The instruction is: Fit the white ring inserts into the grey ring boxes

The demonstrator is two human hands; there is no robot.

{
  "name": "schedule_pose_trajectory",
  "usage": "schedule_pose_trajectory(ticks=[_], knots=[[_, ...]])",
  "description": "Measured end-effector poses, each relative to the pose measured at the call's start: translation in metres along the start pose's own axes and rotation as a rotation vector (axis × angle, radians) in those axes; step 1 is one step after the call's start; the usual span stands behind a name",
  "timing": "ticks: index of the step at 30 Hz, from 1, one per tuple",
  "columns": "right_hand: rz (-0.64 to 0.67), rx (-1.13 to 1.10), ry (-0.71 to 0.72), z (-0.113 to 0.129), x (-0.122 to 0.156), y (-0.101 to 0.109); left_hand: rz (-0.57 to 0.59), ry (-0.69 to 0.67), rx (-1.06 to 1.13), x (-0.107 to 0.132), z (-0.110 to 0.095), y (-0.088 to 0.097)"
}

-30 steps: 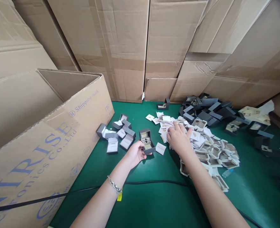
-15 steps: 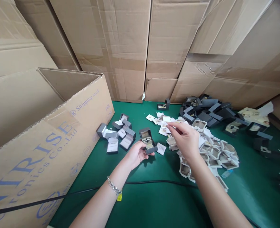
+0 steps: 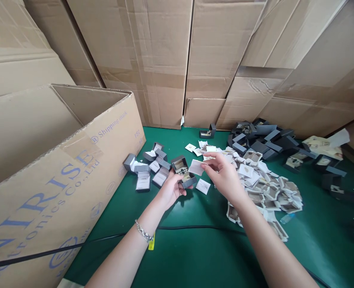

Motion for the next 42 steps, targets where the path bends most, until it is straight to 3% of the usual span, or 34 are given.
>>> schedule_pose_trajectory(ticks=[7,12,17,23,34,42], knots=[[0.046,-0.180,-0.153,-0.002,0.000,-0.006,0.031,-0.020,-0.161,0.000,-0.003,0.001],[0.118,-0.197,-0.099,0.008,0.001,-0.003,0.085,-0.025,-0.257,0.001,0.001,0.001],[0.217,-0.099,-0.060,0.003,0.005,-0.008,0.120,-0.030,-0.278,0.000,0.004,0.002],[0.246,0.003,-0.015,-0.005,0.007,-0.016,0.120,-0.006,-0.273,0.002,0.002,0.000],[0.284,-0.002,0.012,0.001,0.009,-0.019,0.105,-0.045,-0.292,0.001,0.001,0.001],[0.292,0.085,0.164,0.003,0.010,-0.023,0.124,-0.040,-0.352,0.001,0.003,-0.001]])
Point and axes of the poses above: each hand's wrist, its own x-axis away from the middle knuckle, its own y-axis out of the back of the hand, z = x × y, the point moved 3 cm from there along -x, towards the middle knuckle, and after that the axes turned 8 degrees about -z, right-handed, at the moved point
